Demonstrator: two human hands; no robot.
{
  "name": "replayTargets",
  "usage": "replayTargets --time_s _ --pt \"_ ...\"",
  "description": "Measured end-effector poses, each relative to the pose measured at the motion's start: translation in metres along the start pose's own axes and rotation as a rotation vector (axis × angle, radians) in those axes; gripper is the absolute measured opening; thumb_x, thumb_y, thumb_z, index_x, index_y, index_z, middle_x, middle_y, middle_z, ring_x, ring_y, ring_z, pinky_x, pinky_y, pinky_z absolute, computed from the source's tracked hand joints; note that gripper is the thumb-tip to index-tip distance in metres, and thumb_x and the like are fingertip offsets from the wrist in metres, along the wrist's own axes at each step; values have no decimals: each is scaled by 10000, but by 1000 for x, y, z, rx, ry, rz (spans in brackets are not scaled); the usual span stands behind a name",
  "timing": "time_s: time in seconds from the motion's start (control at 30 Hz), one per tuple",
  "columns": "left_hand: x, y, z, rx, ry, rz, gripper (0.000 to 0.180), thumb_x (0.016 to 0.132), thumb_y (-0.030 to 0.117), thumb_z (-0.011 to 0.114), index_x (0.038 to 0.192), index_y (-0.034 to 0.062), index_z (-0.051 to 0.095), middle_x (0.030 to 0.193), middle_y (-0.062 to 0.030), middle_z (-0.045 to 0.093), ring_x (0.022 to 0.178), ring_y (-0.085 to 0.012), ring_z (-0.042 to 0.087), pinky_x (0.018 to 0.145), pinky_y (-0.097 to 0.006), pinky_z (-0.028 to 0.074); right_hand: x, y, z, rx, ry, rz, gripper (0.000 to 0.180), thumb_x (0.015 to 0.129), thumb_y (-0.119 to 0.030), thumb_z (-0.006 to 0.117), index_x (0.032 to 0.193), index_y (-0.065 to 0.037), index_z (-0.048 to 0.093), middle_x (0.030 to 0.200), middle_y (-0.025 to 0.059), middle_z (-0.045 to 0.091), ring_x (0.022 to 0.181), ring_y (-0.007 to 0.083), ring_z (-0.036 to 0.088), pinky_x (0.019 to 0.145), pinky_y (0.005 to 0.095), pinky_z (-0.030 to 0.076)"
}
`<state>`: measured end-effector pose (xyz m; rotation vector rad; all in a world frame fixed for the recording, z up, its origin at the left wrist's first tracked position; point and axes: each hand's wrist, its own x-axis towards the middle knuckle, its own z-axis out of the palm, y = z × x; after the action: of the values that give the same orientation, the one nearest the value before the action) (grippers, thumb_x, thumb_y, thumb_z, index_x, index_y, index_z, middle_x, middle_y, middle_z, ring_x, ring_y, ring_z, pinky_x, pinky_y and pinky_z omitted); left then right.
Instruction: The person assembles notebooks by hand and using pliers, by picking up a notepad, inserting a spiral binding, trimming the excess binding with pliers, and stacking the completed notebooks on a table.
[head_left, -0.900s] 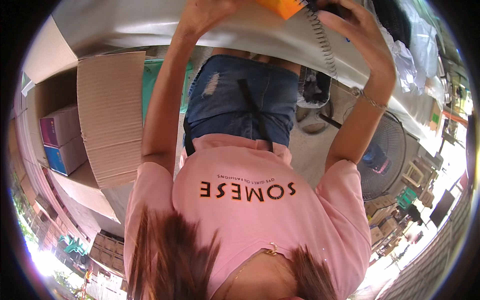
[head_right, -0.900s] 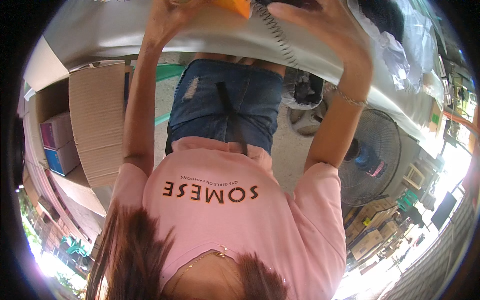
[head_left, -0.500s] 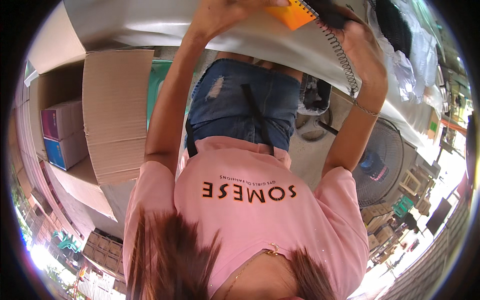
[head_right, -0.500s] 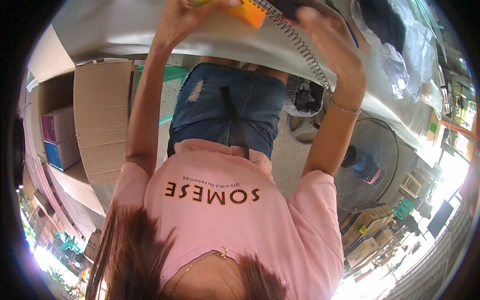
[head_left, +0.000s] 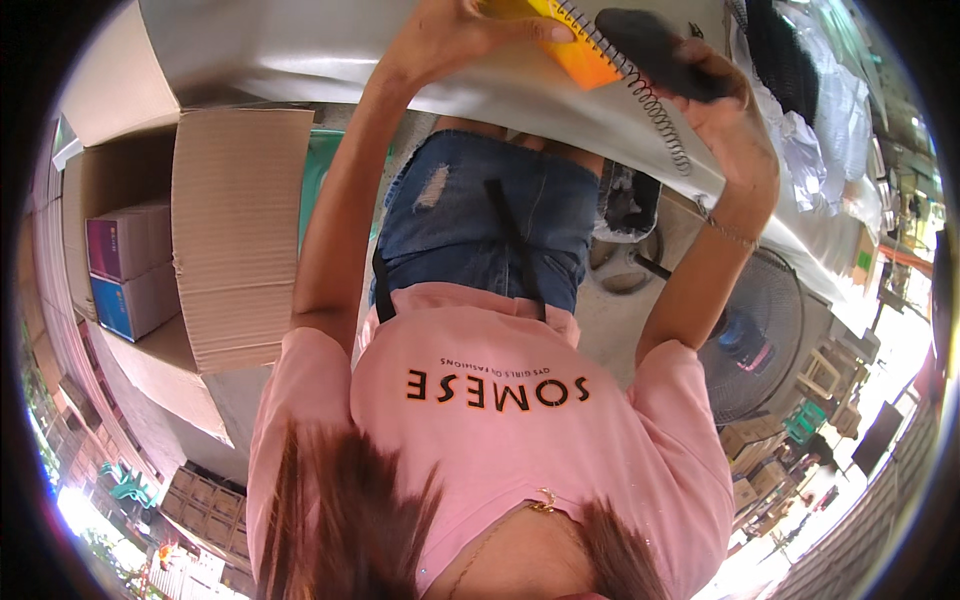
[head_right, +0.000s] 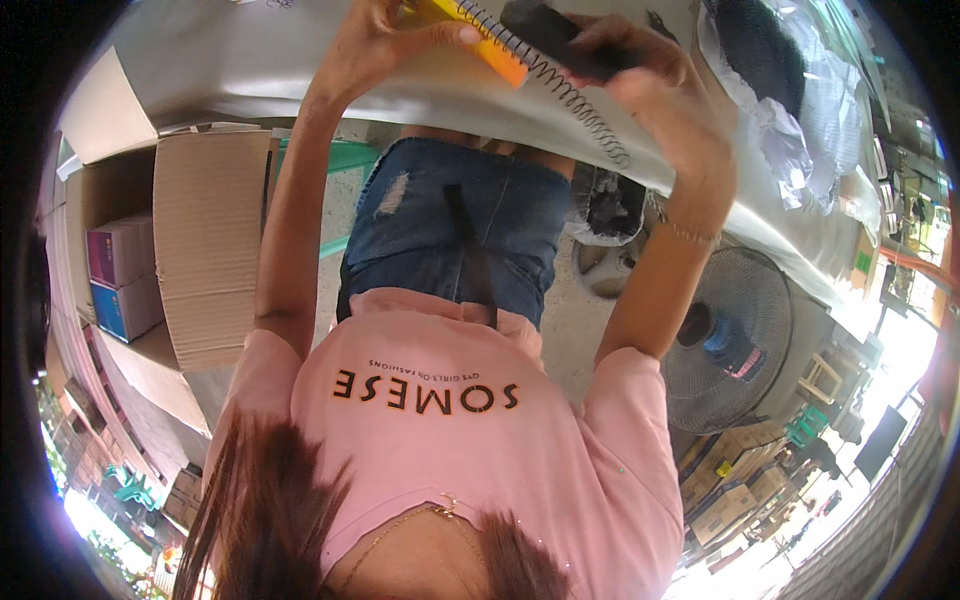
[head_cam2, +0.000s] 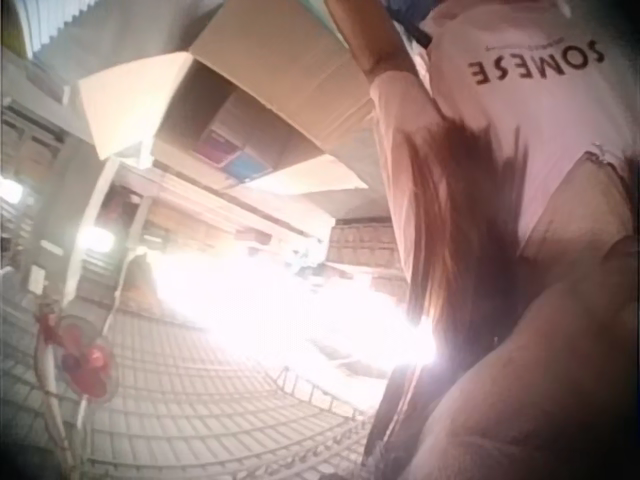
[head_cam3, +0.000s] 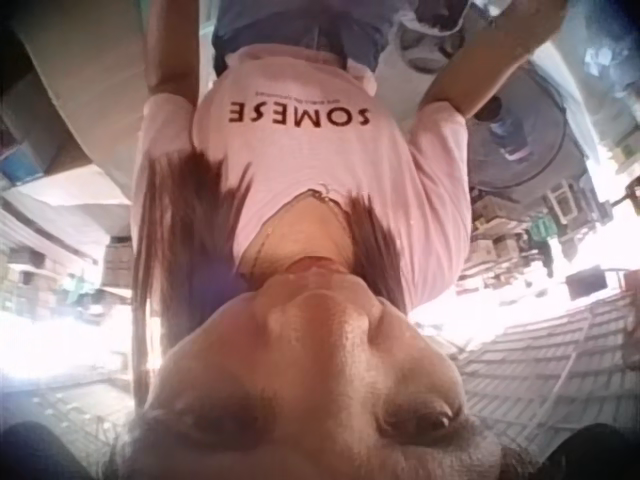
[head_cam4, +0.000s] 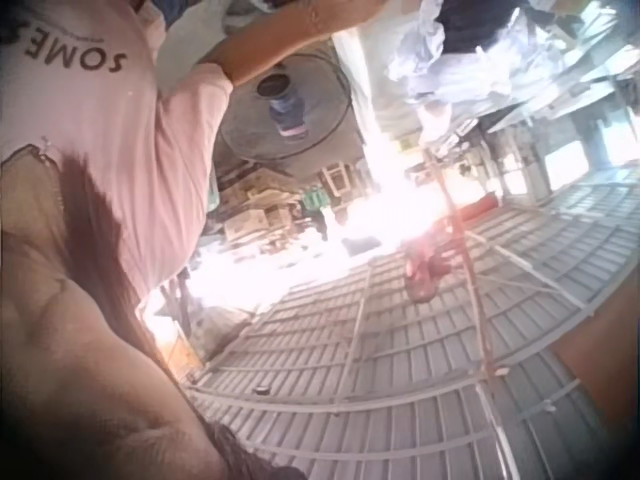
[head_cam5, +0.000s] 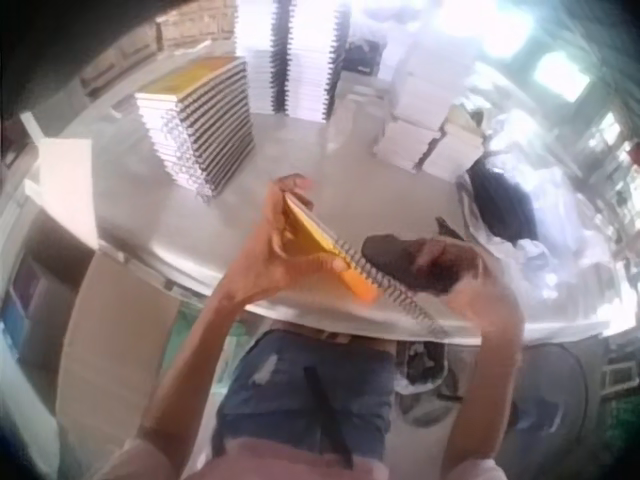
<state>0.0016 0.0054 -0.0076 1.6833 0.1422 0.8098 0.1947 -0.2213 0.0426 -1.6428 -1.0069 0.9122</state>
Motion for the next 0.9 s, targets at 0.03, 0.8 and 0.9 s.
replayTargets --time_s 0.03,0.8,0.9 --pt "1 -2 1 -6 -8 15 938 615 106 919 1339 108 322 1118 -58 422 1052 -178 465 898 -303 416 2 -5 2 -25 -8 -31 409 835 -303 736 1078 5 617 1321 144 530 1122 197 565 1010 299 420" --pt "-2 4 -7 85 -125 71 742 689 132 875 1239 90 378 1091 -30 401 1012 -130 425 854 -277 406 14 -51 29 -21 -215 -179 512 814 -383 773 1121 -4 619 1046 41 632 1007 99 571 925 257 445" --pt "-2 0 -7 -54 -147 54 725 697 118 865 1234 89 379 1090 -28 398 1003 -123 426 843 -274 406 18 -62 32 -39 -243 -118 584 795 -440 777 1130 7 602 1114 59 603 1026 114 569 924 268 454"
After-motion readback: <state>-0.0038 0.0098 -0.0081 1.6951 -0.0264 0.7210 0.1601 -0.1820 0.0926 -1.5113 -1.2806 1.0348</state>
